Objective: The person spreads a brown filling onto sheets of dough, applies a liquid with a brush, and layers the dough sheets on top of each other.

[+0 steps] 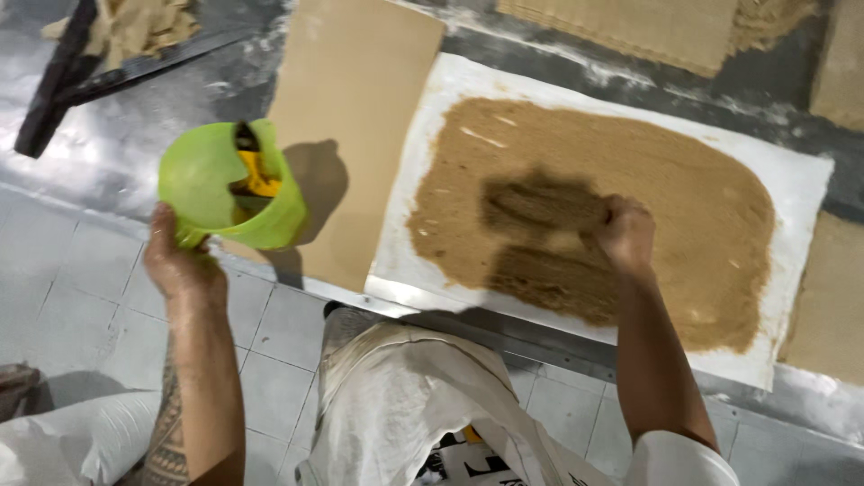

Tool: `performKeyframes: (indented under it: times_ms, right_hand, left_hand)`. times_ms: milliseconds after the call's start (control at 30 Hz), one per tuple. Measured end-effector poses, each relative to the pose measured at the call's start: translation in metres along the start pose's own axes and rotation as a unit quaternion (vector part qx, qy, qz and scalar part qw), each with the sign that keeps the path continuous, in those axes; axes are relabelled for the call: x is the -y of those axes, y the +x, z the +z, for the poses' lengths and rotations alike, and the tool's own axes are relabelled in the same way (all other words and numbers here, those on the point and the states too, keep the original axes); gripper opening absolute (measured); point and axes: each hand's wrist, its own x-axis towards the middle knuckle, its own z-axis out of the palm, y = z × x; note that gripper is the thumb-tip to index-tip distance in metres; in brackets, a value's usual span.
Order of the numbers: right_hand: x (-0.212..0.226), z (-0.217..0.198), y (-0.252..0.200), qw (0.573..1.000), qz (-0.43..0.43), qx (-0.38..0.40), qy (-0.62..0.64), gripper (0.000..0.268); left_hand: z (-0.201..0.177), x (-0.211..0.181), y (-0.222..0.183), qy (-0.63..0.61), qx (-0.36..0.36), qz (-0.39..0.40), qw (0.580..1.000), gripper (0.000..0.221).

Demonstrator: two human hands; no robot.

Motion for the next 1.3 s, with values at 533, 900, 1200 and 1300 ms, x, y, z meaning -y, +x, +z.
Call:
performKeyframes:
  times_ms: [533, 900, 1200, 1300]
  right_hand:
    - [0.538, 0.041, -0.058, 0.881, -0.383, -0.018, 0.279, 0.035]
    - [0.639, 0.082, -0.074, 0.900, -0.386, 0.155, 0.129, 0.021]
    - [0.639, -0.026, -0.066, 0.788, -0.611, 0.074, -0.009, 0.032]
    - [0.640, -0.052, -0.074, 0.769, -0.635, 0.001, -0.069, 0.028]
  left_hand:
    - [-0.044, -0.024, 0.104, 0.185, 0.116, 0.021, 0.976, 0.050]
    - [-0.041, -0.035, 0.140, 0.129, 0.212, 0.146, 0.958, 0.030]
    - [-0.031, -0.098, 0.155, 0.066, 0.296, 0.038, 0.952, 0.041]
    - [-0.022, -0.109, 0.161, 0.157, 0.256, -0.029, 0.953, 0.045]
